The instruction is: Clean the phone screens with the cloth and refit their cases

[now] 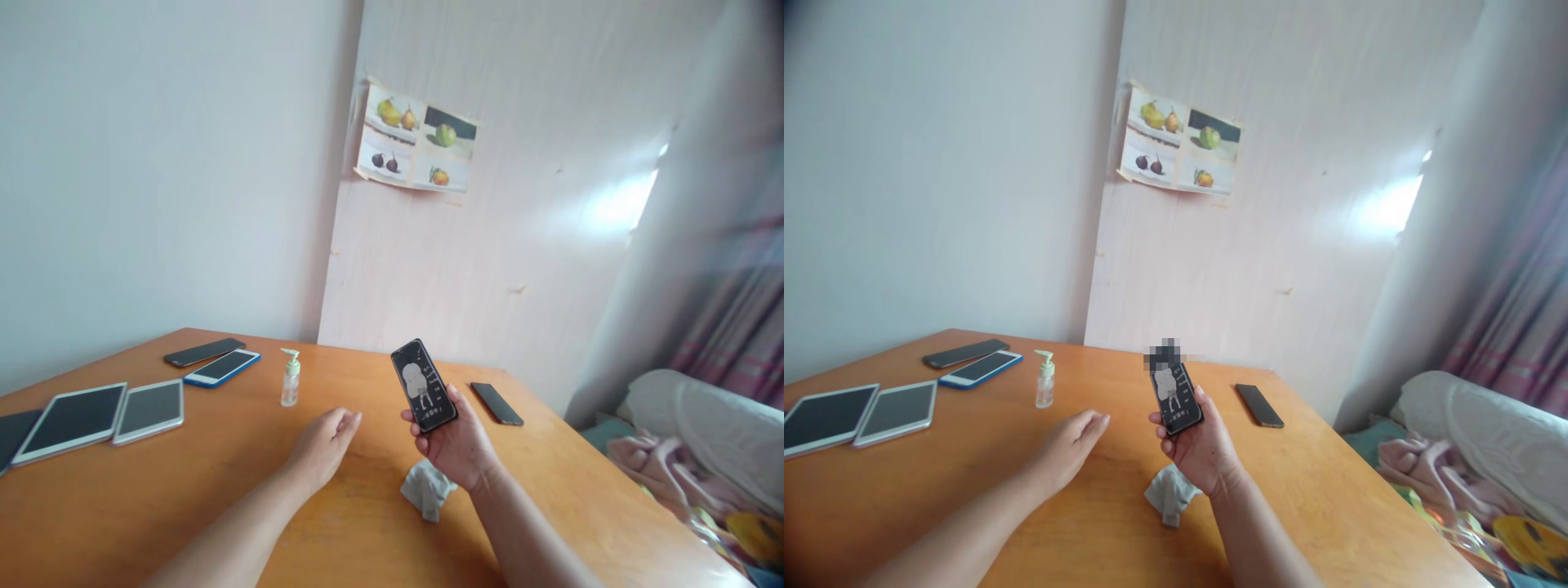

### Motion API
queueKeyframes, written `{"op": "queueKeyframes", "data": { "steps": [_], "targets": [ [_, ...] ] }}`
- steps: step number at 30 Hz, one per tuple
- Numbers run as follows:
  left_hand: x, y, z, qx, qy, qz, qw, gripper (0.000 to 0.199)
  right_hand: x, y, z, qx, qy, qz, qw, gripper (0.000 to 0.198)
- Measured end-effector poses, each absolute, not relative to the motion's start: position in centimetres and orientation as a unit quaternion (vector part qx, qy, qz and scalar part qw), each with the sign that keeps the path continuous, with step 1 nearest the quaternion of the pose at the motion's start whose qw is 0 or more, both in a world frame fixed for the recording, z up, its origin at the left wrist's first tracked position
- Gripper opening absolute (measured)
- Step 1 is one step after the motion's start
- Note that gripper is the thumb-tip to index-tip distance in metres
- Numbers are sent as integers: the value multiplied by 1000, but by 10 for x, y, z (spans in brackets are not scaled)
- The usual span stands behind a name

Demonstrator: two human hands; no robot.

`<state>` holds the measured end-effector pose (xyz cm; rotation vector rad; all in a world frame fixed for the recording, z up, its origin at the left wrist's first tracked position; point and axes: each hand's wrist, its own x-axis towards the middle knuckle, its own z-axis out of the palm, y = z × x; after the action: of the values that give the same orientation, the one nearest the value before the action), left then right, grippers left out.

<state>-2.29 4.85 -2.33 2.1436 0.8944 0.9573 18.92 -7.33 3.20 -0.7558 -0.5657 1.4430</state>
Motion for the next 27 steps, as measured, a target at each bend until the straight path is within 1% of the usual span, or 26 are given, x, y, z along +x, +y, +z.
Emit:
{"op": "queueKeyframes", "data": {
  "steps": [4, 9, 13, 16, 19, 21, 24, 27],
  "targets": [
    [-22, 50, -26, 807, 331, 366, 325, 43, 193, -77, 45, -328, -231, 618, 676, 57],
    [-22, 49, -23, 806, 329, 363, 330, 43, 202, -89, 54, -357, -216, 603, 680, 57],
    [-23, 50, -23, 807, 324, 364, 333, 42, 225, -102, 52, -396, -232, 560, 690, 50],
    [-22, 52, -27, 807, 323, 364, 335, 40, 253, -110, 50, -453, -250, 507, 690, 43],
    [-20, 55, -32, 803, 321, 367, 343, 38, 286, -115, 48, -545, -265, 415, 678, 42],
    [-19, 56, -34, 800, 323, 363, 352, 37, 309, -117, 46, -640, -276, 307, 648, 46],
    [-19, 58, -35, 796, 327, 356, 364, 37, 337, -121, 43, -753, -304, 141, 566, 61],
    [-18, 58, -37, 795, 325, 352, 371, 36, 358, -124, 41, -802, -287, 71, 520, 81]
  ]
}}
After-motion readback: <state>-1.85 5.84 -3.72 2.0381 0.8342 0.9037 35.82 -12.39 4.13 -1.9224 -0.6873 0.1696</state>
